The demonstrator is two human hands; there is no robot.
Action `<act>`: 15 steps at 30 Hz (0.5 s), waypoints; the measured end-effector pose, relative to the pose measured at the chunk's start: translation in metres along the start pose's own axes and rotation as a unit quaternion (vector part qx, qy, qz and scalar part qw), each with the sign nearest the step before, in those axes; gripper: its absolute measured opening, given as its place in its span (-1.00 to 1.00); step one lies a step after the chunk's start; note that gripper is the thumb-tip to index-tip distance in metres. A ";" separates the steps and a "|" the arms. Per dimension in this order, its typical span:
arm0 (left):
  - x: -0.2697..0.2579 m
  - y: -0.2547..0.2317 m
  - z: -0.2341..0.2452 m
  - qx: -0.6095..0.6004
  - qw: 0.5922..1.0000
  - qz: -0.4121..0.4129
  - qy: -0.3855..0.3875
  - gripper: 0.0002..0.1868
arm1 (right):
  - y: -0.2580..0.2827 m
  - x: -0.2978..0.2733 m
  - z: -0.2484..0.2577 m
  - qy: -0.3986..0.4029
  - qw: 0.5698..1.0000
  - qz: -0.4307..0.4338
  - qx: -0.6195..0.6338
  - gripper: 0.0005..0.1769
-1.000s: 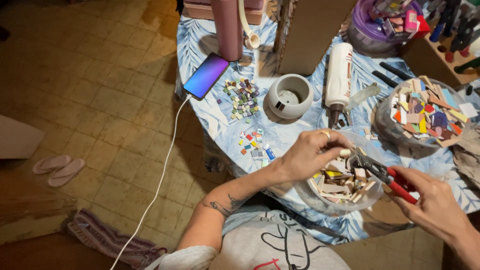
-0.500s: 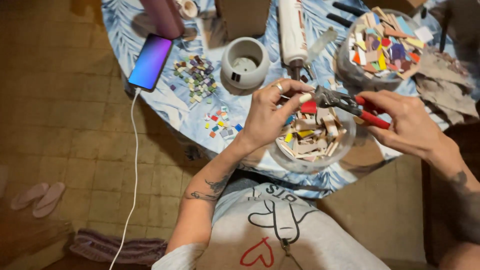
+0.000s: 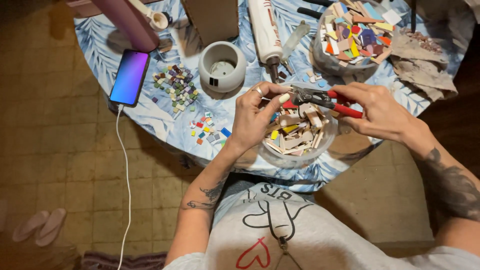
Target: Cutting mosaic tiles into smaller pieces using nippers and collecting them in a bowl
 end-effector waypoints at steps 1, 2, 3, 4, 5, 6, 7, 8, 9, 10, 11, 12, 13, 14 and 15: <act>0.001 0.000 -0.001 -0.001 1.000 0.001 0.004 -0.90 | -0.001 0.000 -0.001 -0.001 1.000 -0.004 0.001 -0.37; 0.001 0.000 -0.001 0.005 1.000 -0.005 -0.002 -0.90 | 0.000 0.000 -0.001 -0.003 1.000 0.005 0.001 -0.36; 0.001 0.000 -0.001 0.011 1.000 -0.011 -0.008 -0.90 | 0.000 0.000 -0.001 -0.006 1.000 0.013 0.001 -0.35; 0.001 -0.001 -0.002 0.009 1.000 -0.012 -0.006 -0.90 | -0.001 0.000 -0.001 -0.006 1.000 0.011 0.000 -0.35; 0.001 -0.001 -0.002 0.011 1.000 -0.015 -0.006 -0.91 | -0.001 0.000 -0.001 -0.007 1.000 0.016 0.010 -0.33; 0.000 -0.002 -0.002 0.014 1.000 -0.018 -0.007 -0.91 | -0.001 0.000 -0.002 -0.006 1.000 0.022 0.020 -0.31; 0.000 -0.002 -0.003 0.013 1.000 -0.017 -0.006 -0.91 | 0.000 -0.001 -0.001 -0.006 1.000 0.020 0.020 -0.31; 0.000 -0.001 -0.003 0.015 1.000 -0.016 -0.005 -0.91 | 0.000 0.000 0.000 -0.008 1.000 0.021 0.015 -0.33; 0.000 -0.001 -0.003 0.018 1.000 -0.015 -0.005 -0.91 | 0.001 0.000 0.001 -0.010 1.000 0.022 0.010 -0.34; 0.000 0.000 -0.003 0.018 1.000 -0.016 -0.005 -0.91 | 0.000 0.000 0.000 -0.011 1.000 0.022 0.009 -0.34; 0.000 0.001 -0.003 0.020 1.000 -0.013 -0.007 -0.91 | 0.000 0.000 0.000 -0.011 1.000 0.022 0.005 -0.36; -0.002 0.002 -0.002 0.023 1.000 -0.007 -0.010 -0.92 | 0.000 -0.001 -0.002 -0.009 1.000 0.022 0.002 -0.37; -0.001 0.002 -0.002 0.023 1.000 -0.007 -0.011 -0.92 | -0.002 0.000 -0.003 -0.008 1.000 0.023 0.002 -0.37; -0.002 0.002 -0.003 0.018 1.000 -0.005 -0.008 -0.92 | -0.003 -0.001 -0.003 -0.017 0.999 0.028 0.003 -0.37; -0.002 0.002 -0.003 0.013 1.000 -0.003 -0.004 -0.93 | -0.004 -0.002 -0.004 -0.026 0.999 0.033 0.005 -0.36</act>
Point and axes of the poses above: each hand's wrist, its own x-axis towards the middle knuckle, its own z-axis out of the back of the hand, y = z × x, the point moved 6 cm from there along x, towards the middle knuckle, and after that the axes turned 13 degrees about -x, right-handed, at the moved point
